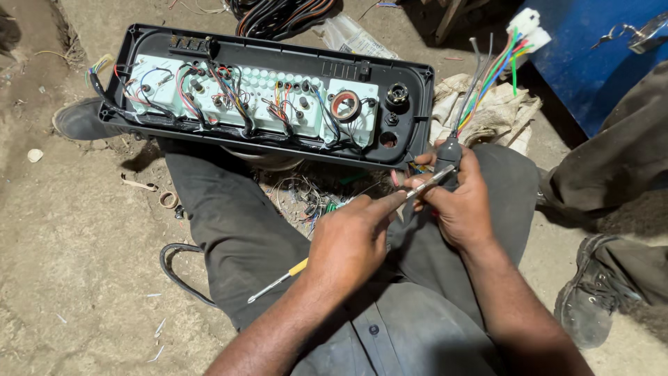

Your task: The person sits on the floor and works on an open electronic control box, stripping wire insulation with pliers and twisting wires together. The person then wraps the wire bundle with black electrical tape.

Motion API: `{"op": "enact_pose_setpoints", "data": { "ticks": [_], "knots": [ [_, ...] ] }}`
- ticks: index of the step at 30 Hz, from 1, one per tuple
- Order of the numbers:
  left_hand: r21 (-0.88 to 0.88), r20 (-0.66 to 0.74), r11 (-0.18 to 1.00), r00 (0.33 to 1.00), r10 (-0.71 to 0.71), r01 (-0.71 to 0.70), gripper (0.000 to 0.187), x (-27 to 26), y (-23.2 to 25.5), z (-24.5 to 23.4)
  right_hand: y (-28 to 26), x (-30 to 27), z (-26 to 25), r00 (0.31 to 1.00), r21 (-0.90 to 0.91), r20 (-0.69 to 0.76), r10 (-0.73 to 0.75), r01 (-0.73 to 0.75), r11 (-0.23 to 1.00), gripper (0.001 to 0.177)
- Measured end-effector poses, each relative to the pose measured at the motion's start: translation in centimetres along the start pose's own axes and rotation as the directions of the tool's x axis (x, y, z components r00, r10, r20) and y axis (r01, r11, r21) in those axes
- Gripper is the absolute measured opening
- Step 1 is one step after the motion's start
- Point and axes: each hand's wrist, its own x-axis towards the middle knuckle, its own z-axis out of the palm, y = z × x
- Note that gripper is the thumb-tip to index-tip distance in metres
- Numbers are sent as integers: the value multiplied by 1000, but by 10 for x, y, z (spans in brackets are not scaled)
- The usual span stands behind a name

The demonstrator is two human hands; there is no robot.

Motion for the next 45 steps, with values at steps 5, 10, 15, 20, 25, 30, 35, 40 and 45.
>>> {"op": "enact_pose_setpoints", "data": {
  "ticks": [5,10,15,20,25,30,35,40,45],
  "knots": [
    [81,39,997,999,7,-10,39,2,3,-1,1,-2,6,995,-229,-96,-1,-21,973,66],
    [112,42,993,998,-42,37,41,-1,8,0,6,-5,-2,991,-270,43,-129,136,953,58],
    [79,29,993,996,-88,86,31,2,4,-7,10,-6,-6,975,-177,159,-155,183,967,52],
    [57,105,992,987,-120,114,29,11,-8,-14,8,-6,-10,977,-154,165,-136,162,975,52],
    [-97,-35,991,995,-97,93,28,1,-9,7,5,-1,-7,986,-178,91,-138,152,972,53],
    [-299,-199,952,971,-135,71,27,-5,-6,42,0,0,-3,985,-74,32,-167,169,983,59],
    [-310,-208,950,972,-107,38,29,6,3,61,0,2,-1,988,25,-109,-112,116,993,53],
    [-246,-302,960,952,58,-136,29,27,7,64,9,-5,3,983,72,-77,-166,172,983,44],
    [-304,-323,927,939,118,-221,32,19,-31,52,2,-10,-8,982,224,-30,-188,190,956,39]
  ]
}}
